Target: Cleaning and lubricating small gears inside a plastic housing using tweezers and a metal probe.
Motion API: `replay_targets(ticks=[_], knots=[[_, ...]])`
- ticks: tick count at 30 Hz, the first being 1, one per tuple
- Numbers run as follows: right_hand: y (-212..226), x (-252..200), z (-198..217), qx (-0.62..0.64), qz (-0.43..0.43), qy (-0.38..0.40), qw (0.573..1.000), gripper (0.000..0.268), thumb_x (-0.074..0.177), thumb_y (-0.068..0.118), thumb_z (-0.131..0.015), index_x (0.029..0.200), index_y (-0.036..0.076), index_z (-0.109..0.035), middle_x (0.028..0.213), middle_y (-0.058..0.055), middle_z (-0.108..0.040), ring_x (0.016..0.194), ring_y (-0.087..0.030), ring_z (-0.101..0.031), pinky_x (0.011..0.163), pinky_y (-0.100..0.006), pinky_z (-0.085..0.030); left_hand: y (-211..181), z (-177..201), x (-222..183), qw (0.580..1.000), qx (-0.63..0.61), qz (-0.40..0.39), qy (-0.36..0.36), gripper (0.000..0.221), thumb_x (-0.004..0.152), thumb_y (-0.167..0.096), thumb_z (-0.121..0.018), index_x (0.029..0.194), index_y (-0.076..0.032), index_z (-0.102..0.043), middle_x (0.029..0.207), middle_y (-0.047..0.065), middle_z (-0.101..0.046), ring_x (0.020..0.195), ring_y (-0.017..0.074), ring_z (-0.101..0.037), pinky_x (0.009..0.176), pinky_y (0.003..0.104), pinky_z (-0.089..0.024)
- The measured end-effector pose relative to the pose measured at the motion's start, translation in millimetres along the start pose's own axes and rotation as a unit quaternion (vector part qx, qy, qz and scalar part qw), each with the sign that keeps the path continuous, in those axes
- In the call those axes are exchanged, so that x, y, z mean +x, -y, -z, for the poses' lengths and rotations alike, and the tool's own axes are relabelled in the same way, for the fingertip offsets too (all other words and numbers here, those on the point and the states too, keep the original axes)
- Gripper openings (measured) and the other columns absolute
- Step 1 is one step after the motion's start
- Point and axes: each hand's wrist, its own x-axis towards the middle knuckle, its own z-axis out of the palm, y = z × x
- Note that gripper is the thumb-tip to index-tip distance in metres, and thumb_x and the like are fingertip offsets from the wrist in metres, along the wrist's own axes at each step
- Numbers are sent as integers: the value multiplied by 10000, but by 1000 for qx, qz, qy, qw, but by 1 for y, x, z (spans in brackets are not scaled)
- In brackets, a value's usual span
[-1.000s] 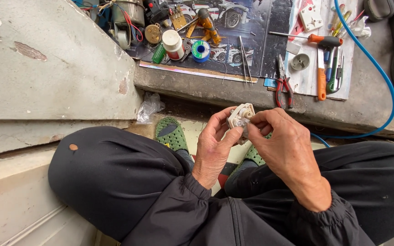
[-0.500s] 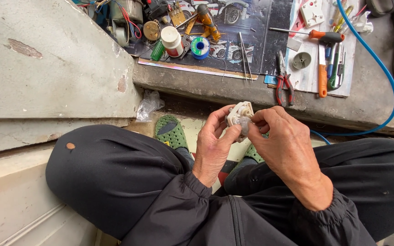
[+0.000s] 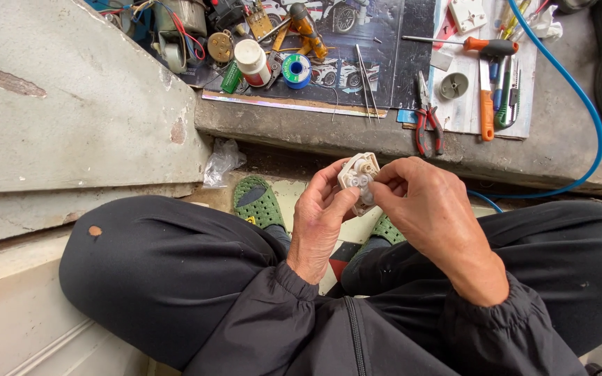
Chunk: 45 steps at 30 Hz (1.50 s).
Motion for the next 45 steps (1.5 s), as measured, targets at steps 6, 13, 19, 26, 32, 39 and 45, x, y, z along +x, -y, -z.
replay_targets(ticks=[6,13,19,26,32,39,45], knots=[[11,2,9,39,-53,37,997,199,933,271,-817,1031,103,-860,780,-89,-771,787,-249,-750,763,-429,-594,1,2,1,1000,2,17,15,559,955,-124,-756,1504,-45,-685,1332,140,-763,1099,161,-725,855,317,-696],[15,1,9,36,-41,10,998,239,889,219,-838,958,-9,-825,714,-59,-780,563,-166,-582,520,-344,-484,-8,3,0,997,24,59,40,599,961,-146,-657,1551,-43,-634,1336,147,-750,1108,188,-724,957,326,-628],[5,3,4,50,-32,6,998,220,873,210,-823,927,-2,-844,666,-66,-751,532,-154,-563,487,-324,-446,-7,4,-1,997,17,57,42,604,954,-154,-658,1547,-42,-624,1349,149,-746,1137,200,-727,992,353,-634],[8,2,5,34,-39,6,999,228,867,211,-820,936,-5,-839,698,-76,-776,545,-169,-589,503,-334,-473,-7,4,-2,998,14,55,39,603,952,-160,-662,1542,-45,-622,1354,157,-741,1137,213,-731,988,356,-642],[11,4,4,18,-45,8,999,252,861,233,-793,914,-11,-832,690,-81,-771,547,-187,-601,522,-351,-494,-3,6,0,997,13,59,46,603,962,-154,-636,1556,-58,-597,1403,151,-722,1182,217,-717,1004,369,-636],[7,12,7,54,-86,75,992,236,900,207,-795,899,-24,-843,633,-103,-731,519,-192,-638,487,-321,-493,2,7,1,995,12,79,52,616,961,-153,-623,1577,-140,-596,1360,126,-737,1132,211,-710,964,375,-626],[11,4,14,145,-113,64,981,298,940,180,-762,898,-107,-826,677,-147,-721,567,-195,-620,516,-316,-518,2,6,1,994,-17,97,46,598,943,-158,-620,1538,-96,-631,1351,149,-719,1136,241,-714,953,371,-619]])
